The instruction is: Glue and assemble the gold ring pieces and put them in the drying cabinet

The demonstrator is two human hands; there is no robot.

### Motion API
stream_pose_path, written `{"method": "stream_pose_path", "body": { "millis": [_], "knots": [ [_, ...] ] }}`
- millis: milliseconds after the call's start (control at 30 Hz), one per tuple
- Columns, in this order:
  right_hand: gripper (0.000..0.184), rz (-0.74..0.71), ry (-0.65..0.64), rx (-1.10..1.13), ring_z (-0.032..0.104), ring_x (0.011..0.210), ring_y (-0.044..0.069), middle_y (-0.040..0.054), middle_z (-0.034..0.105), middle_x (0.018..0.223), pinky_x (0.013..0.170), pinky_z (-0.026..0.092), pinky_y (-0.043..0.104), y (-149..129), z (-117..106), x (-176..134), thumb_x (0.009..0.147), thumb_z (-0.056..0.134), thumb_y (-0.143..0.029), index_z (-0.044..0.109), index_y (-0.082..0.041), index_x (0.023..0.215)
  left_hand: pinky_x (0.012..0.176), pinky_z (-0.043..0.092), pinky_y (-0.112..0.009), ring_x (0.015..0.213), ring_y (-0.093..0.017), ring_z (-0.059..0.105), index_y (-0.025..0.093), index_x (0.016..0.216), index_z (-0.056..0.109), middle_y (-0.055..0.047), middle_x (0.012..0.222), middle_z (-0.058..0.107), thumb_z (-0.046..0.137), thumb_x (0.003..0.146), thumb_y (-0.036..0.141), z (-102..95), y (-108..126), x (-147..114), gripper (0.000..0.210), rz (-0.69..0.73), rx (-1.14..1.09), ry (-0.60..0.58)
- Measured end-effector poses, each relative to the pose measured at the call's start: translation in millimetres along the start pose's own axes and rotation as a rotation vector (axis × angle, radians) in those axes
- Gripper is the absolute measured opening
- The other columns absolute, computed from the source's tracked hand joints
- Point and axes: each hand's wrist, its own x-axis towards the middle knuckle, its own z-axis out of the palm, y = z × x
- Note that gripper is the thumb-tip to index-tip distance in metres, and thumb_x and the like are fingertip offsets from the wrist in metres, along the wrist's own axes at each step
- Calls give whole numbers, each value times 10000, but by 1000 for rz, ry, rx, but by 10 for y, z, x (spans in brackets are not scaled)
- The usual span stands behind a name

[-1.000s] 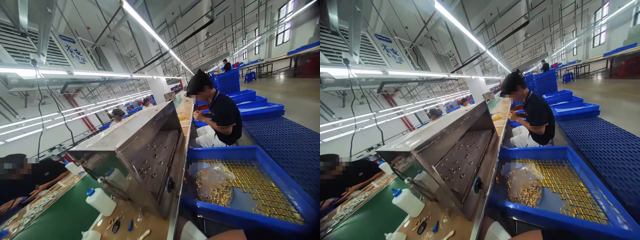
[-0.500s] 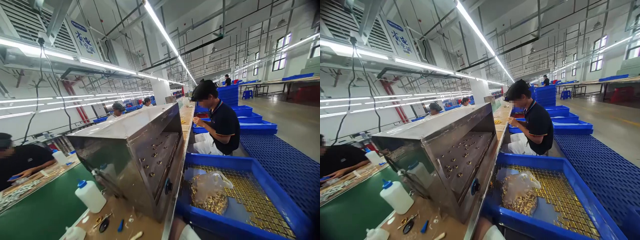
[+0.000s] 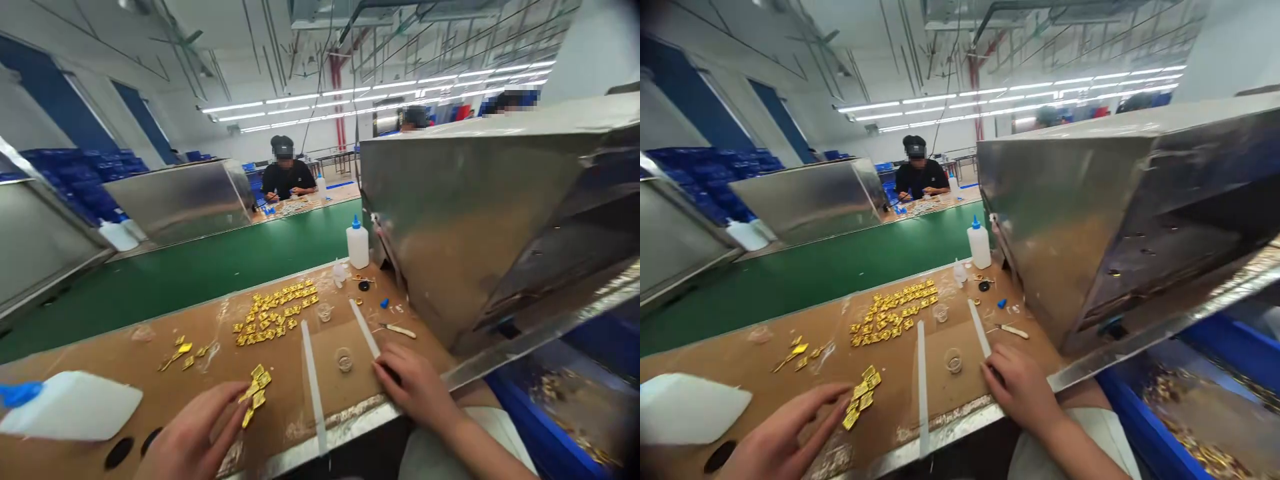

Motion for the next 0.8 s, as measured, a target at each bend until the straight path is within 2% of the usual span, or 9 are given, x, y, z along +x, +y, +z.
{"method": "stream_pose_path", "body": {
  "millis": [33,100,200,400,533,667,800],
  "knots": [
    [257,0,-5,0,690,871,206,60,698,902,760,479,318,-2,-8,-4,1099,496,-271,678,-220,925,1017,600,-444,1138,-361,731,353,1127,802,-38,1252,791,579,902,757,-27,-38,59,514,-37,33,78],
    [261,0,-7,-4,697,868,207,58,699,904,762,491,325,-4,-5,-15,1104,497,-280,682,-223,929,896,621,-387,1043,-323,767,331,1103,796,-36,1183,812,525,926,718,-28,-74,154,505,-81,63,95],
    [254,6,2,-16,701,860,209,55,704,909,757,502,335,0,7,-24,1102,508,-293,682,-227,929,889,602,-374,1050,-305,775,302,1117,776,-45,1206,805,489,945,637,40,-76,207,474,-103,103,98],
    [259,-2,-3,-10,696,833,204,52,701,885,730,499,325,-3,-21,-6,1097,509,-296,679,-232,912,886,569,-379,1018,-287,754,298,1082,782,-44,1192,791,509,925,625,152,-66,246,454,-119,105,17],
    [258,-2,-5,-8,688,848,201,53,701,894,743,492,327,-8,-26,0,1099,507,-294,671,-226,912,850,540,-380,1004,-298,735,284,1034,776,-57,1171,786,533,920,640,206,-22,322,446,-152,123,7],
    [251,1,-9,-14,683,866,199,49,701,903,760,472,327,-11,-18,-6,1102,510,-294,675,-219,929,803,516,-374,967,-314,738,267,954,763,-71,1071,797,562,873,662,214,-25,408,451,-201,135,-5],
    [244,16,-12,-23,678,894,210,50,704,916,781,455,333,-23,-15,8,1098,523,-313,684,-217,941,698,496,-370,863,-339,747,248,891,734,-86,951,803,580,793,757,181,-113,516,541,-251,134,-60]
  ]
}}
